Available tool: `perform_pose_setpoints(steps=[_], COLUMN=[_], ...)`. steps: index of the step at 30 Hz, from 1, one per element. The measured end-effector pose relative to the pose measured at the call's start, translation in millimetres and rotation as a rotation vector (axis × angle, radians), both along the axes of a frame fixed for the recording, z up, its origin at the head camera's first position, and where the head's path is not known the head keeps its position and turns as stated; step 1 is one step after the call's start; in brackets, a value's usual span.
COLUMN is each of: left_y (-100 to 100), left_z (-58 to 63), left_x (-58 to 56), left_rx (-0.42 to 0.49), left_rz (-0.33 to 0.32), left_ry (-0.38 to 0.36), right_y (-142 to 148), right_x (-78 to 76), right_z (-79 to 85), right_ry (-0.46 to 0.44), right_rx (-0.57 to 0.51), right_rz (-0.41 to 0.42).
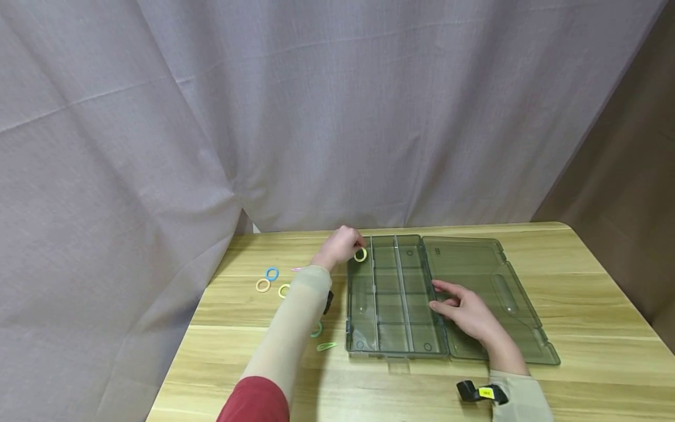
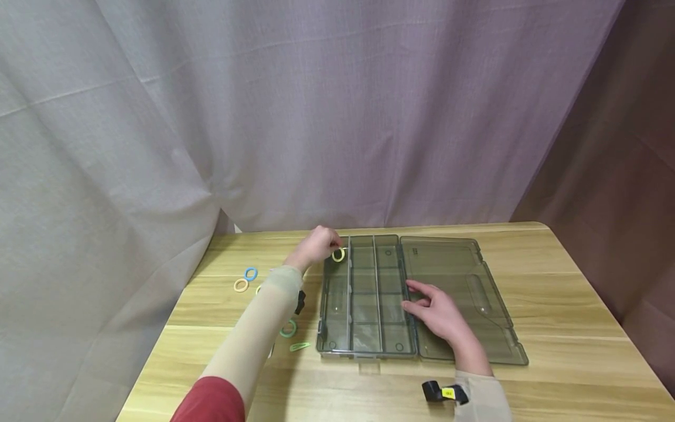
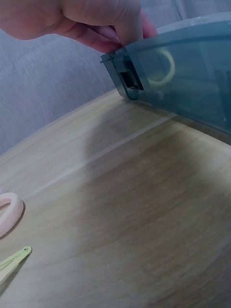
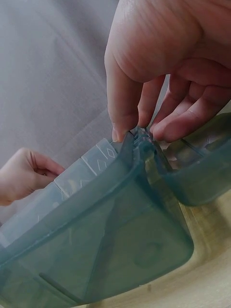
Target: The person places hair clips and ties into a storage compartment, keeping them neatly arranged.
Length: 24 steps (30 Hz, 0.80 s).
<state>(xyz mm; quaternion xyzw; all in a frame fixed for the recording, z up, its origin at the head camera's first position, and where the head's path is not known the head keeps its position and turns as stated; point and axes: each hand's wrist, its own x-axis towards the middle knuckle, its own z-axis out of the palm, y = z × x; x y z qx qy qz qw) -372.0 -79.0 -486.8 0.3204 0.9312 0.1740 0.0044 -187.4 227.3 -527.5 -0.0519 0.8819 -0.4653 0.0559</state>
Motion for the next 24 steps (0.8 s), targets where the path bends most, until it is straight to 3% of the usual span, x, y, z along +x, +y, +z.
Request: perform_pose_setpoints(steps=[11, 24], left_y=[1.2, 1.4], left_z=[-1.4, -3.8], left_x=[1.5, -0.6], left_rx=[-0.021, -0.026], left_rz=[0.017, -0.007], left_ry=[0.017, 0.039], right_y=[0.1, 0.8], right_x=[1.0, 0.8], right_z=[0.2, -1.6], right_ry=[-0.015, -0.004], right_rx=[-0.011, -0.001], right_rz=[-0.006, -0.007])
